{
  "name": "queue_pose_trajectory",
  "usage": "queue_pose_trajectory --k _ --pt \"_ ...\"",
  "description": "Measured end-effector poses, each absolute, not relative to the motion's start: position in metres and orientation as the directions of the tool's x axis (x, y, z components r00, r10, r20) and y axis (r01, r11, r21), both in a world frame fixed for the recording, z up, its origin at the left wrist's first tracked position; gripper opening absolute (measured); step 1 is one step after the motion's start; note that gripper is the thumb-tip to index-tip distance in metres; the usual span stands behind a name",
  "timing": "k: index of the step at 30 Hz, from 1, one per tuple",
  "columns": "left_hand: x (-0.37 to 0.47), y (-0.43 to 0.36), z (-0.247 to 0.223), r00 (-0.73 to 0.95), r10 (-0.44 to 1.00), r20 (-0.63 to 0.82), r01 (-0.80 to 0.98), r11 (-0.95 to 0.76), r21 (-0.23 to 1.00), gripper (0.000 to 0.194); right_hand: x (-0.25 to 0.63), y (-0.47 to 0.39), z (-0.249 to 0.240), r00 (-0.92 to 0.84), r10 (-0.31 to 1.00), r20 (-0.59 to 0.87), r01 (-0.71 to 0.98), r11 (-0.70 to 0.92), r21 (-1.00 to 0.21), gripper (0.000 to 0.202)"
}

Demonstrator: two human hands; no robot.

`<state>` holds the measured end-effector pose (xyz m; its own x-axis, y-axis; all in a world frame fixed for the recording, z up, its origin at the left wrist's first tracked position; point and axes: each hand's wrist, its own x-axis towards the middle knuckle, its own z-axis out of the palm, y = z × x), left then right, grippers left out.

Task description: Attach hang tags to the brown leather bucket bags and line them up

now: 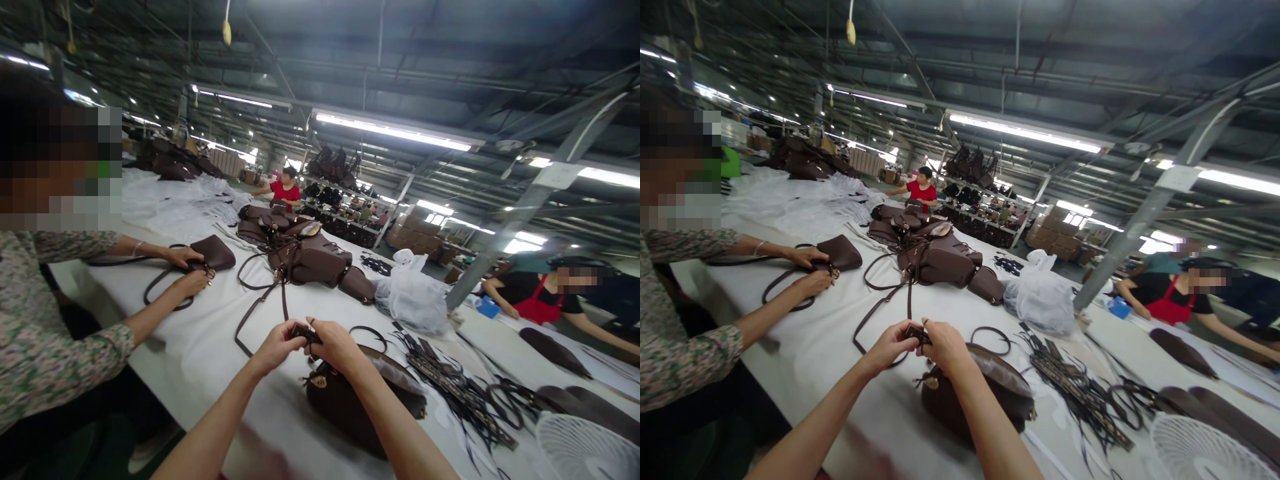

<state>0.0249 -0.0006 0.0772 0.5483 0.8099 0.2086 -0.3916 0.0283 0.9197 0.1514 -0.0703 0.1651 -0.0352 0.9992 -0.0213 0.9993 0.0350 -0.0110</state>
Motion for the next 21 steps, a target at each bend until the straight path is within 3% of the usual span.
queue_pose_trajectory --k 3,8,10,12,13,15,18,21 --pt "0.024 0.002 0.063 0.503 0.851 0.154 -0.397 0.069 0.915 0.018 0.164 -0.086 0.172 -0.072 0.997 0.004 0.996 0.072 -0.054 0.033" --pt "-0.029 0.017 0.049 0.283 0.958 0.051 -0.446 0.085 0.891 0.031 0.2 -0.122 0.174 -0.052 0.995 0.087 0.991 0.063 -0.122 0.04" --pt "-0.063 0.015 0.05 0.405 0.914 0.03 -0.382 0.139 0.914 0.031 0.212 -0.135 0.169 0.005 0.995 0.1 0.989 0.01 -0.145 0.045" --pt "-0.09 0.009 0.056 0.733 0.679 -0.032 -0.139 0.197 0.971 0.03 0.219 -0.146 0.165 0.055 0.99 0.129 0.987 -0.034 -0.156 0.055" --pt "-0.099 0.006 0.06 0.818 0.571 -0.068 -0.028 0.158 0.987 0.032 0.221 -0.151 0.163 0.068 0.988 0.141 0.987 -0.046 -0.155 0.06" --pt "-0.101 0.001 0.068 0.837 0.537 -0.104 0.102 0.034 0.994 0.038 0.219 -0.158 0.161 0.071 0.987 0.147 0.989 -0.051 -0.137 0.064" --pt "-0.063 -0.001 0.079 0.69 0.719 -0.082 0.167 -0.048 0.985 0.048 0.211 -0.163 0.159 0.055 0.988 0.146 0.993 -0.039 -0.113 0.055" --pt "0.003 -0.002 0.089 0.748 0.657 -0.092 0.14 -0.02 0.99 0.056 0.203 -0.167 0.158 0.061 0.986 0.157 0.992 -0.043 -0.118 0.056"
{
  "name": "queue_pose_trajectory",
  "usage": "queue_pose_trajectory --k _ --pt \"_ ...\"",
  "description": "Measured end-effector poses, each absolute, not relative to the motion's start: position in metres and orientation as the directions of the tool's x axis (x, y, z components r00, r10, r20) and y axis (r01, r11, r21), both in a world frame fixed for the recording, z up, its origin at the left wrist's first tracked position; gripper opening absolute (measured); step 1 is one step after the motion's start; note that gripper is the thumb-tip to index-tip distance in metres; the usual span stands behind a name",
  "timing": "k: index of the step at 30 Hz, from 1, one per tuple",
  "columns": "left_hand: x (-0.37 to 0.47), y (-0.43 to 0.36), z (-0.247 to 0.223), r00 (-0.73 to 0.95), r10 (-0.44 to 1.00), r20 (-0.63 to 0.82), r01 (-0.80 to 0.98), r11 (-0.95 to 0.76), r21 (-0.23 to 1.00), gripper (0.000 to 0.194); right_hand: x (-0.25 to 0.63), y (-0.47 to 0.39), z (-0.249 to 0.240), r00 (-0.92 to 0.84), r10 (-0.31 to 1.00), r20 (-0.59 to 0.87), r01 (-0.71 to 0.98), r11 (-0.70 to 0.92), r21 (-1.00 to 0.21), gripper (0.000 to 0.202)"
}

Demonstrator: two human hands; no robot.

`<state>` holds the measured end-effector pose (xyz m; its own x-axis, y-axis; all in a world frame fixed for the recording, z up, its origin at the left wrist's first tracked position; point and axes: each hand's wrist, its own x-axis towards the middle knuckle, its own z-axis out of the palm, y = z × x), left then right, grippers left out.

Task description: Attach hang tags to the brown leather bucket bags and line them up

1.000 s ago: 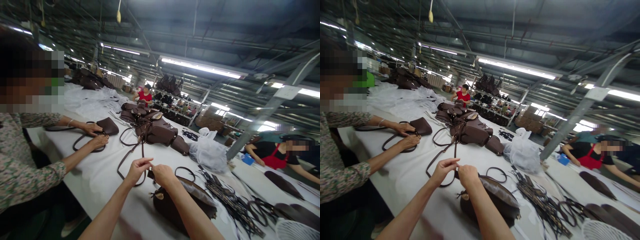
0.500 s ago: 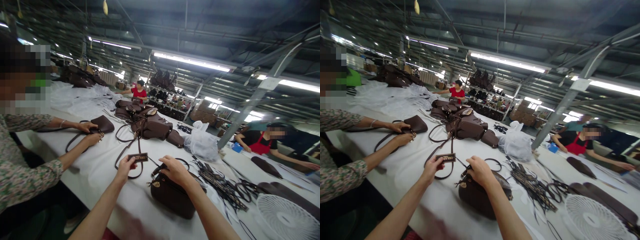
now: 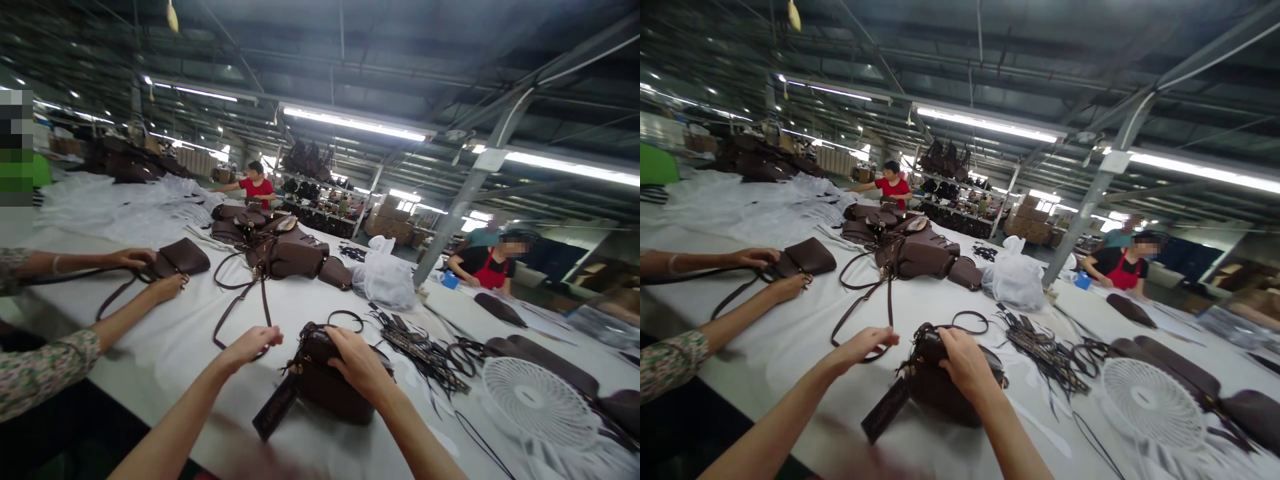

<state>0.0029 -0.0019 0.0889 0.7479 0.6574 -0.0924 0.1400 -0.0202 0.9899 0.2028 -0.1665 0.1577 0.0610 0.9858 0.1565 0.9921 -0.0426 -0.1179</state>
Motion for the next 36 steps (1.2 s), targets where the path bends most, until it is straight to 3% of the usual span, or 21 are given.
queue_pose_trajectory --k 3,7,9,11,13,14,17,19,24,27,29,31,36 --pt "0.066 -0.002 0.103 0.846 0.528 -0.076 0.079 0.017 0.997 0.05 0.201 -0.171 0.158 0.053 0.98 0.191 0.987 -0.022 -0.161 0.052" --pt "0.113 -0.001 0.129 0.915 0.403 -0.023 0.004 0.049 0.999 0.028 0.218 -0.174 0.165 0.072 0.929 0.363 0.951 0.046 -0.306 0.025" --pt "0.119 -0.002 0.143 0.935 0.35 0.059 -0.084 0.058 0.995 0.024 0.231 -0.17 0.172 0.149 0.854 0.498 0.941 0.032 -0.336 0.032" --pt "0.119 -0.004 0.155 0.939 0.31 0.15 -0.178 0.064 0.982 0.023 0.244 -0.16 0.179 0.176 0.805 0.566 0.94 0.033 -0.339 0.056" --pt "0.116 -0.006 0.161 0.933 0.294 0.208 -0.235 0.059 0.97 0.023 0.255 -0.149 0.185 0.155 0.85 0.503 0.928 0.049 -0.369 0.067" --pt "0.114 -0.007 0.162 0.929 0.296 0.22 -0.245 0.048 0.968 0.023 0.26 -0.144 0.188 0.145 0.891 0.431 0.918 0.042 -0.395 0.061" --pt "0.106 0.0 0.157 0.923 0.326 0.206 -0.212 -0.017 0.977 0.021 0.276 -0.143 0.198 0.147 0.957 0.249 0.895 -0.021 -0.446 0.021" --pt "0.099 0.007 0.153 0.922 0.345 0.178 -0.161 -0.08 0.984 0.019 0.29 -0.154 0.209 0.185 0.957 0.224 0.883 -0.061 -0.466 0.007" --pt "0.098 0.001 0.175 0.947 0.277 0.161 -0.085 -0.266 0.96 0.02 0.307 -0.198 0.253 0.274 0.956 0.101 0.652 -0.108 -0.75 0.029" --pt "0.119 -0.029 0.205 0.96 0.173 0.219 -0.134 -0.402 0.906 0.03 0.293 -0.207 0.281 0.238 0.964 0.116 0.628 -0.062 -0.775 0.039" --pt "0.137 -0.049 0.221 0.944 0.182 0.275 -0.211 -0.308 0.928 0.025 0.282 -0.208 0.292 0.227 0.967 0.117 0.639 -0.057 -0.767 0.043" --pt "0.149 -0.055 0.229 0.909 0.277 0.313 -0.3 -0.088 0.95 0.026 0.275 -0.212 0.294 0.237 0.963 0.13 0.626 -0.049 -0.778 0.046" --pt "0.133 -0.01 0.222 0.793 0.528 0.304 -0.493 0.263 0.829 0.037 0.289 -0.249 0.255 0.337 0.935 0.105 0.527 -0.095 -0.845 0.052"
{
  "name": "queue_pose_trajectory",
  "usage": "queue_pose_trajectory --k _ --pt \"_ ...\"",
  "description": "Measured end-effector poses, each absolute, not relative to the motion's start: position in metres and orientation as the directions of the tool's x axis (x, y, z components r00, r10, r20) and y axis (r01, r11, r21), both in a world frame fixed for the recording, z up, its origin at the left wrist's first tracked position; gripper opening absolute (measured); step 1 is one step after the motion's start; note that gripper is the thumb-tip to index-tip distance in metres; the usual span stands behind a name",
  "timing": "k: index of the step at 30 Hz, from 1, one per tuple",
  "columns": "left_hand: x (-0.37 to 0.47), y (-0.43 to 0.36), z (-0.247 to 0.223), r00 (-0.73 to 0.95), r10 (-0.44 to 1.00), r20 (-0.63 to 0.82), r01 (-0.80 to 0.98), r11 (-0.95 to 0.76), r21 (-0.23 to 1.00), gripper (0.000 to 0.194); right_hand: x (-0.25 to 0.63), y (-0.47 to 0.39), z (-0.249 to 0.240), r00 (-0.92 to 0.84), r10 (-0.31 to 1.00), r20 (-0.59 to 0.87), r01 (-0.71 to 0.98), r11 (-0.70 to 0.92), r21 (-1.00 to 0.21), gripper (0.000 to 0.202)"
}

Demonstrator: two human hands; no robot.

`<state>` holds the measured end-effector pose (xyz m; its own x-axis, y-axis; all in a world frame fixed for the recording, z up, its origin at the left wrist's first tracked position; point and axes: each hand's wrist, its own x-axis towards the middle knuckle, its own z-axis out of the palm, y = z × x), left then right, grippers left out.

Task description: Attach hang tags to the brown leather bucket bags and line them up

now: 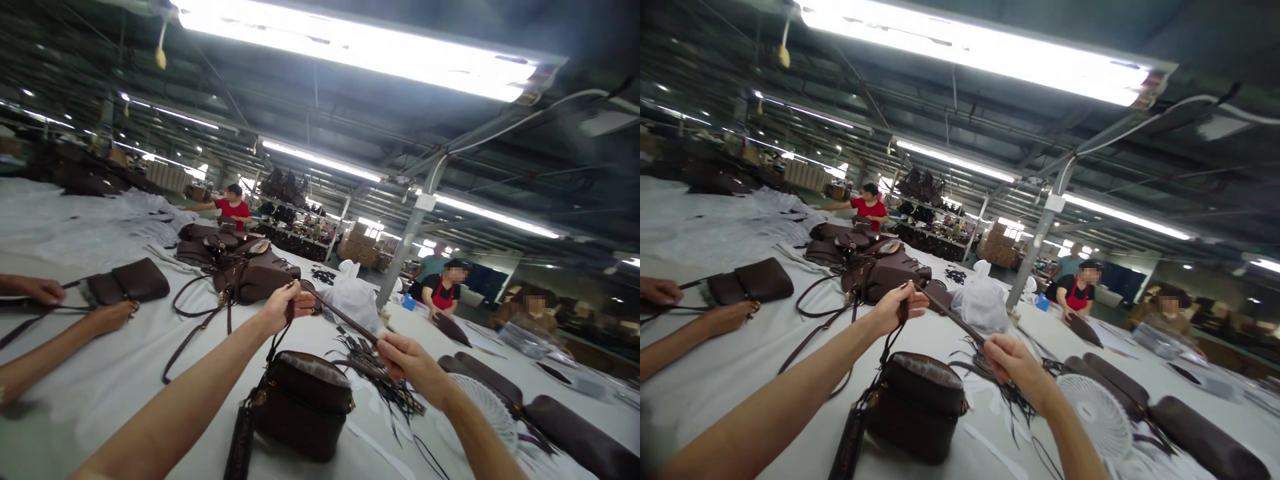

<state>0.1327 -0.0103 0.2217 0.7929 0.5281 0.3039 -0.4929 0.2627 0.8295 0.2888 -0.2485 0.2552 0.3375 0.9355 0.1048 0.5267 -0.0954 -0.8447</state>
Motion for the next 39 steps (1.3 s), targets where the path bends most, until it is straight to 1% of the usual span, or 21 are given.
queue_pose_trajectory --k 2,3,4,5,8,11,15,18,20,21,23,24,25,27,31,34,35,36,37,38,39 --pt "0.117 0.014 0.215 0.749 0.622 0.228 -0.583 0.456 0.672 0.039 0.299 -0.259 0.231 0.37 0.929 0.03 0.527 -0.183 -0.83 0.055" --pt "0.11 0.024 0.212 0.732 0.655 0.19 -0.617 0.518 0.592 0.041 0.302 -0.262 0.22 0.377 0.926 -0.014 0.541 -0.233 -0.808 0.057" --pt "0.105 0.031 0.21 0.716 0.678 0.165 -0.641 0.545 0.54 0.042 0.304 -0.262 0.212 0.38 0.923 -0.061 0.556 -0.28 -0.782 0.059" --pt "0.102 0.036 0.209 0.701 0.695 0.159 -0.655 0.54 0.529 0.044 0.303 -0.26 0.206 0.378 0.92 -0.108 0.569 -0.322 -0.756 0.061" --pt "0.104 0.034 0.21 0.709 0.678 0.192 -0.632 0.492 0.599 0.045 0.287 -0.247 0.21 0.355 0.914 -0.197 0.571 -0.379 -0.728 0.06" --pt "0.115 0.016 0.218 0.786 0.569 0.24 -0.536 0.434 0.724 0.042 0.261 -0.224 0.236 0.307 0.939 -0.153 0.576 -0.311 -0.756 0.054" --pt "0.126 -0.015 0.227 0.883 0.379 0.276 -0.394 0.279 0.876 0.035 0.236 -0.183 0.267 0.316 0.945 -0.085 0.604 -0.27 -0.75 0.043" --pt "0.13 -0.029 0.232 0.934 0.237 0.267 -0.309 0.164 0.937 0.035 0.228 -0.157 0.273 0.306 0.951 -0.049 0.599 -0.232 -0.767 0.035" --pt "0.13 -0.032 0.236 0.955 0.152 0.256 -0.26 0.008 0.966 0.034 0.224 -0.147 0.272 0.285 0.958 -0.042 0.588 -0.209 -0.782 0.028" --pt "0.129 -0.031 0.237 0.958 0.128 0.258 -0.245 -0.109 0.963 0.034 0.223 -0.146 0.271 0.274 0.961 -0.045 0.58 -0.203 -0.789 0.025" --pt "0.124 -0.027 0.24 0.953 0.118 0.278 -0.224 -0.343 0.912 0.033 0.224 -0.148 0.269 0.244 0.968 -0.057 0.555 -0.187 -0.811 0.022" --pt "0.121 -0.023 0.241 0.947 0.13 0.295 -0.217 -0.421 0.881 0.03 0.227 -0.152 0.269 0.228 0.972 -0.06 0.546 -0.178 -0.819 0.023" --pt "0.116 -0.019 0.241 0.939 0.148 0.31 -0.212 -0.459 0.863 0.027 0.232 -0.157 0.27 0.214 0.975 -0.061 0.547 -0.171 -0.82 0.026" --pt "0.106 -0.009 0.24 0.929 0.176 0.324 -0.207 -0.48 0.853 0.02 0.245 -0.171 0.274 0.206 0.977 -0.053 0.575 -0.165 -0.801 0.034" --pt "0.092 0.006 0.234 0.926 0.199 0.32 -0.191 -0.483 0.854 0.015 0.265 -0.193 0.287 0.247 0.968 -0.038 0.633 -0.191 -0.75 0.049" --pt "0.09 0.008 0.231 0.914 0.226 0.337 -0.199 -0.474 0.858 0.019 0.261 -0.196 0.293 0.245 0.969 -0.025 0.604 -0.173 -0.778 0.051" --pt "0.091 0.007 0.231 0.902 0.247 0.355 -0.23 -0.421 0.877 0.023 0.257 -0.194 0.292 0.243 0.97 -0.019 0.572 -0.159 -0.805 0.051" --pt "0.093 0.004 0.229 0.884 0.275 0.379 -0.286 -0.323 0.902 0.03 0.251 -0.191 0.29 0.247 0.969 -0.015 0.53 -0.148 -0.835 0.051" --pt "0.095 0.0 0.228 0.861 0.307 0.405 -0.362 -0.188 0.913 0.038 0.246 -0.186 0.287 0.256 0.966 -0.015 0.481 -0.141 -0.865 0.051" --pt "0.099 -0.006 0.226 0.838 0.339 0.427 -0.443 -0.032 0.896 0.044 0.239 -0.18 0.282 0.266 0.964 -0.021 0.432 -0.139 -0.891 0.051" --pt "0.103 -0.012 0.223 0.821 0.364 0.44 -0.509 0.12 0.852 0.048 0.233 -0.172 0.277 0.27 0.962 -0.032 0.389 -0.139 -0.911 0.051"
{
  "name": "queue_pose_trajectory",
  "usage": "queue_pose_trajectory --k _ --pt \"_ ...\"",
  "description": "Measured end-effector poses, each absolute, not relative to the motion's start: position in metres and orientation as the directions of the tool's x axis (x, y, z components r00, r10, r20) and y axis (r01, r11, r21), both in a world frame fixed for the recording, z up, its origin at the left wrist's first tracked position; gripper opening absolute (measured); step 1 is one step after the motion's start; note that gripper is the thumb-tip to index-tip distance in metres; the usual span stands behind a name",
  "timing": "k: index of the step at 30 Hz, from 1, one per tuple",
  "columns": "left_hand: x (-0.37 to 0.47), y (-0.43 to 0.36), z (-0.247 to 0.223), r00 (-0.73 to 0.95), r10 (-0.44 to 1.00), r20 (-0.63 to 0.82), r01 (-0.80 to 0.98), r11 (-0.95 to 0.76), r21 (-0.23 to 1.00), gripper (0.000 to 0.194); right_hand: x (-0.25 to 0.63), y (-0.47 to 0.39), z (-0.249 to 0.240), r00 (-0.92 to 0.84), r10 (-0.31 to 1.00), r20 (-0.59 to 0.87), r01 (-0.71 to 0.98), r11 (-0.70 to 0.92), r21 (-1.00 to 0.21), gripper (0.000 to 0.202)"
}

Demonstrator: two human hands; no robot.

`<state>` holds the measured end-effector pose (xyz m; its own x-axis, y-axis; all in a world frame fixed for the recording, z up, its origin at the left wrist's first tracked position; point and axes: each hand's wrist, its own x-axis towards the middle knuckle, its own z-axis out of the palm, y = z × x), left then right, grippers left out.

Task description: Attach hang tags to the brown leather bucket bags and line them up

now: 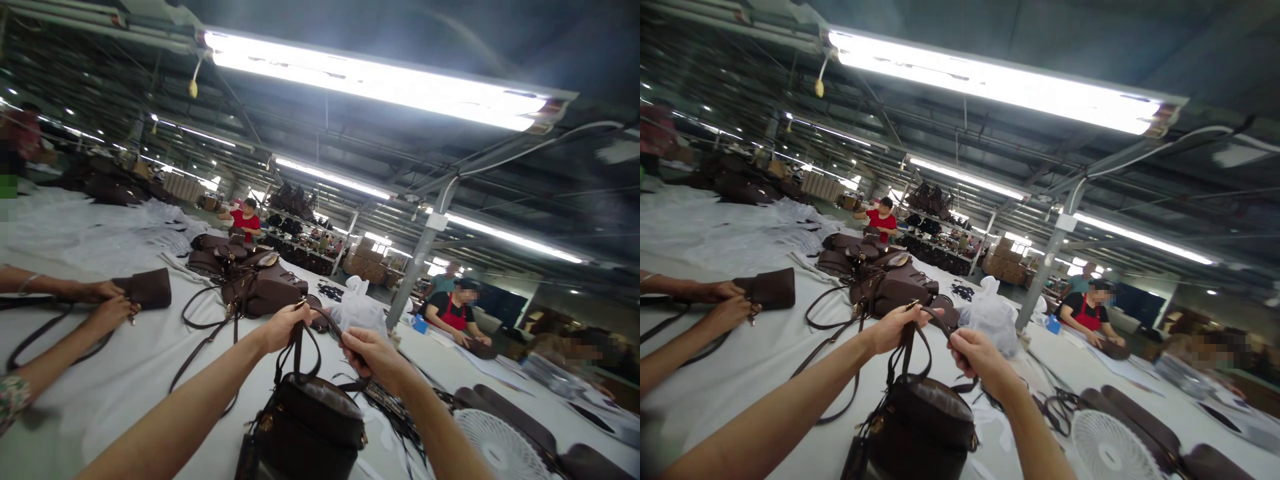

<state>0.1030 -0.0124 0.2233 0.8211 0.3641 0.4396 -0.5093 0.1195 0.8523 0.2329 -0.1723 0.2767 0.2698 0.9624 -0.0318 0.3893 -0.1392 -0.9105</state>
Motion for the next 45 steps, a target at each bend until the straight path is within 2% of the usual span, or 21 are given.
queue_pose_trajectory --k 2,5,9,14,18,21,24,27,31,34,38,41,42,43,45 --pt "0.113 -0.026 0.218 0.812 0.389 0.435 -0.561 0.314 0.766 0.051 0.221 -0.156 0.265 0.266 0.962 -0.058 0.33 -0.147 -0.933 0.048" --pt "0.124 -0.036 0.211 0.8 0.459 0.387 -0.582 0.434 0.687 0.049 0.21 -0.14 0.253 0.248 0.964 -0.092 0.312 -0.169 -0.935 0.046" --pt "0.113 -0.005 0.21 0.676 0.684 0.273 -0.688 0.453 0.567 0.051 0.23 -0.16 0.249 0.183 0.982 -0.047 0.416 -0.121 -0.901 0.048" --pt "0.085 0.046 0.21 0.635 0.742 0.215 -0.668 0.387 0.635 0.051 0.285 -0.211 0.251 0.28 0.96 0.015 0.564 -0.152 -0.811 0.055" --pt "0.099 0.023 0.217 0.718 0.641 0.272 -0.57 0.317 0.758 0.044 0.281 -0.204 0.26 0.324 0.944 0.071 0.663 -0.172 -0.728 0.053" --pt "0.116 -0.014 0.226 0.813 0.511 0.279 -0.448 0.243 0.86 0.037 0.255 -0.179 0.268 0.275 0.958 0.084 0.668 -0.128 -0.733 0.049" --pt "0.12 -0.035 0.233 0.891 0.363 0.27 -0.289 -0.004 0.957 0.022 0.237 -0.163 0.273 0.261 0.956 0.133 0.623 -0.062 -0.78 0.049" --pt "0.112 -0.035 0.238 0.934 0.291 0.21 -0.149 -0.217 0.965 0.018 0.237 -0.165 0.271 0.259 0.948 0.183 0.53 0.02 -0.848 0.051" --pt "0.101 -0.024 0.237 0.959 0.24 0.149 -0.082 -0.268 0.96 0.018 0.251 -0.177 0.264 0.263 0.943 0.206 0.454 0.068 -0.889 0.05" --pt "0.102 -0.02 0.235 0.975 0.178 0.134 -0.072 -0.316 0.946 0.018 0.262 -0.184 0.26 0.284 0.933 0.22 0.495 0.054 -0.867 0.048" --pt "0.109 -0.025 0.238 0.987 0.124 0.102 -0.052 -0.353 0.934 0.022 0.261 -0.189 0.263 0.253 0.942 0.219 0.645 0.004 -0.764 0.042" --pt "0.118 -0.032 0.25 0.999 0.051 0.02 0.002 -0.398 0.918 0.017 0.243 -0.187 0.275 0.103 0.954 0.281 0.795 0.091 -0.6 0.08" --pt "0.12 -0.034 0.254 1.0 0.023 -0.007 0.016 -0.414 0.91 0.015 0.236 -0.185 0.279 0.035 0.956 0.292 0.841 0.129 -0.525 0.08" --pt "0.123 -0.036 0.259 1.0 0.001 -0.027 0.025 -0.428 0.903 0.015 0.23 -0.182 0.284 -0.025 0.956 0.291 0.882 0.159 -0.444 0.07" --pt "0.127 -0.038 0.265 0.999 -0.02 -0.039 0.025 -0.454 0.89 0.015 0.223 -0.177 0.292 -0.079 0.958 0.275 0.948 0.158 -0.277 0.037"
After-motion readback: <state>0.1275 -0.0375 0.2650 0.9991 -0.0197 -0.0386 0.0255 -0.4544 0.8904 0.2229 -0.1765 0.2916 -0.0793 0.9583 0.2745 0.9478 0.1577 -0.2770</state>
